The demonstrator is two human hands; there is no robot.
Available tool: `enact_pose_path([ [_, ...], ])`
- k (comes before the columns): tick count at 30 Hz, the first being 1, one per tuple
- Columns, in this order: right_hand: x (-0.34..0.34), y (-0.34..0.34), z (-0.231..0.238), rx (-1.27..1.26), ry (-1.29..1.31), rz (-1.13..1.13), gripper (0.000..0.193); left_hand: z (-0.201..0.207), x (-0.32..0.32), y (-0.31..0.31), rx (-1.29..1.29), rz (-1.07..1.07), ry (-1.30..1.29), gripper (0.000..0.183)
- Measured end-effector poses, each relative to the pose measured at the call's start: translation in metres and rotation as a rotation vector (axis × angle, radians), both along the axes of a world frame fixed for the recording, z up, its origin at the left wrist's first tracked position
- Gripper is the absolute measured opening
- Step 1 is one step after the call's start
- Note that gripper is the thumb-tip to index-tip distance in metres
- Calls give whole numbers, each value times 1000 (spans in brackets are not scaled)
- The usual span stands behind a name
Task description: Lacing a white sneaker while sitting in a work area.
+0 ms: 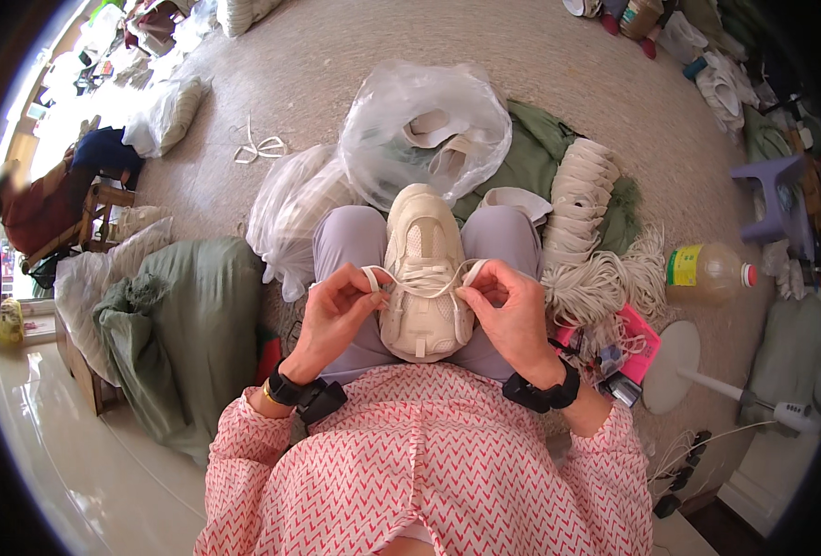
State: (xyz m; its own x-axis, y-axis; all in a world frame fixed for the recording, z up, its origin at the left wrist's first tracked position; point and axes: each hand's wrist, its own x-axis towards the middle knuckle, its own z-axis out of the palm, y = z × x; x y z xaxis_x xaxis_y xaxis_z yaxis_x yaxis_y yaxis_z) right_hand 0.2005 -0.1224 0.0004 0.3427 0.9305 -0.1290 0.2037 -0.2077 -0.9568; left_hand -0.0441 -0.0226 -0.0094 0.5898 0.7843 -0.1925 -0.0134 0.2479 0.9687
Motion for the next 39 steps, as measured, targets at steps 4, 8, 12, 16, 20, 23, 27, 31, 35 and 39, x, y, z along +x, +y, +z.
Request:
enact_pose_path([
  [4,-3,-1,3,35,-89,-42,16,-1,5,-1,-25,35,-80,12],
  [8,-5,0,9,132,-220,4,17,-6,8,-1,-30,41,-93,13],
  [12,-3,-1,8,233,-378,60,19,-10,13,-2,-42,52,-123,13],
  [16,-5,-6,15,185,-350,96,27,-10,9,1,276,7,127,13],
  [20,-5,-12,22,177,-503,189,35,4,13,-2,416,-39,267,12],
  [23,-9,-12,24,142,-528,204,33,6,14,-4,471,-37,320,11],
  [27,-15,-7,20,162,-624,189,21,-1,13,-3,302,5,296,11],
  [31,-18,-6,19,228,-660,162,18,1,15,-3,318,23,314,13],
  [35,-20,-9,20,172,-645,174,21,3,19,-5,305,53,316,16],
  [39,-20,-9,26,221,-761,308,26,6,21,-8,464,131,321,22],
])
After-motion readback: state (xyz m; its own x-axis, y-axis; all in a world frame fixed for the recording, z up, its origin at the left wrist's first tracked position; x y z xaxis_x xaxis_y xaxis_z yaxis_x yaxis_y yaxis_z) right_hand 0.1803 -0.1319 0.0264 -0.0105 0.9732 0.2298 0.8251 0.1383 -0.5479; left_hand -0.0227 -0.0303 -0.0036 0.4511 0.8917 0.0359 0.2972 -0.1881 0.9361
